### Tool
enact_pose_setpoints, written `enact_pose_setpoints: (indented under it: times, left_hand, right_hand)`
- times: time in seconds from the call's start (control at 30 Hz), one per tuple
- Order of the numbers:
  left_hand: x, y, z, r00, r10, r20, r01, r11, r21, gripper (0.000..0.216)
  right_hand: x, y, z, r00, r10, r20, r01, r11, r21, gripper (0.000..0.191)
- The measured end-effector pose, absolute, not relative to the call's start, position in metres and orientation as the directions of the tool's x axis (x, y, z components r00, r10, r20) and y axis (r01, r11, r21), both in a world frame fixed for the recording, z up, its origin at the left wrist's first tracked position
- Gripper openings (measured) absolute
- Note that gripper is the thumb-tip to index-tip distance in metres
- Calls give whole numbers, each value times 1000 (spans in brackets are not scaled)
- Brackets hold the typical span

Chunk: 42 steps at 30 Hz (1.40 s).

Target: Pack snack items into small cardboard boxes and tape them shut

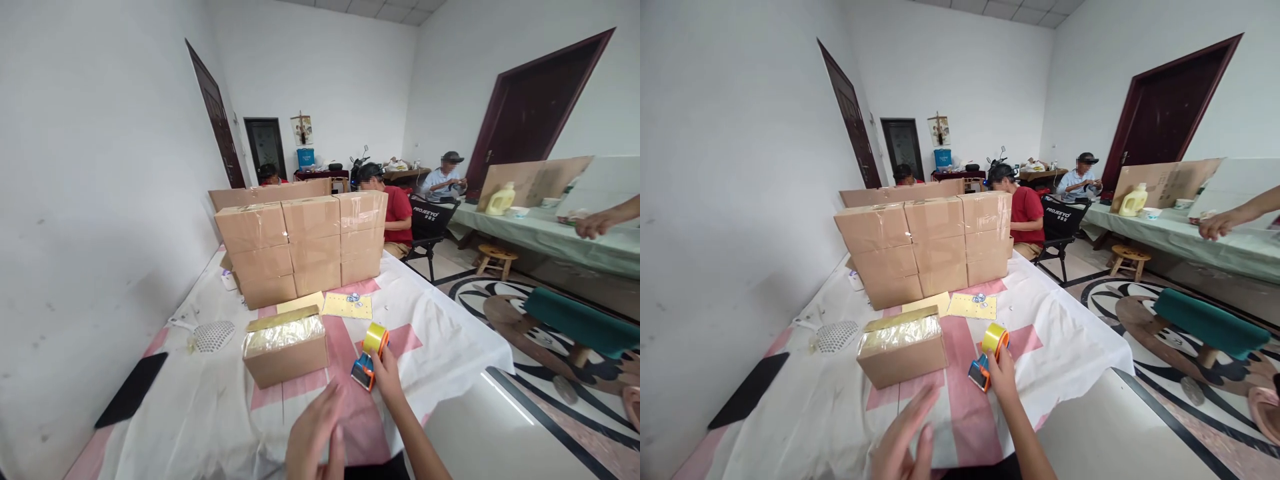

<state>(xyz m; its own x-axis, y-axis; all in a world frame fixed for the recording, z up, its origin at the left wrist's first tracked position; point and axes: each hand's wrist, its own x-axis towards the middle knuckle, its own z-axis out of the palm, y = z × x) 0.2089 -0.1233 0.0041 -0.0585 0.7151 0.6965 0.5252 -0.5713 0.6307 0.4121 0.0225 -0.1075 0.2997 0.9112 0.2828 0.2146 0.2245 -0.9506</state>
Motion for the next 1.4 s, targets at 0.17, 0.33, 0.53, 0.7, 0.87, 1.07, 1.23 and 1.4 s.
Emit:
enact_pose_setpoints:
  times: [0.17,0.33,0.53,0.7,0.87,1.07,1.23,1.4]
  left_hand:
    - [228,-73,-32,16,963,270,375,-256,891,45]
    - [237,-52,-60,19,993,117,557,-108,824,46]
    - [234,-59,-73,-78,985,152,435,-104,894,38]
    - [221,-59,-78,-61,992,111,254,-93,963,42]
    - [209,-66,-73,31,994,108,216,-112,970,43]
    - [207,-86,-30,44,979,200,94,-204,975,47]
    - [204,-102,-4,171,983,72,-67,-61,996,50]
    - [206,-106,-3,157,987,-25,-119,44,992,51]
  right_hand:
    - [408,15,-91,204,962,180,-58,195,-979,44]
    - [396,-10,-83,179,978,110,-274,157,-949,43]
    - [391,-25,-78,88,952,294,67,289,-955,42]
    - [380,-31,-81,33,935,354,153,345,-926,56]
    - [364,-36,-88,68,930,361,146,348,-926,58]
    - [356,-37,-87,32,908,418,185,406,-895,54]
    - [354,-36,-66,146,873,465,245,424,-872,52]
    - [345,-16,-25,285,839,464,171,431,-886,49]
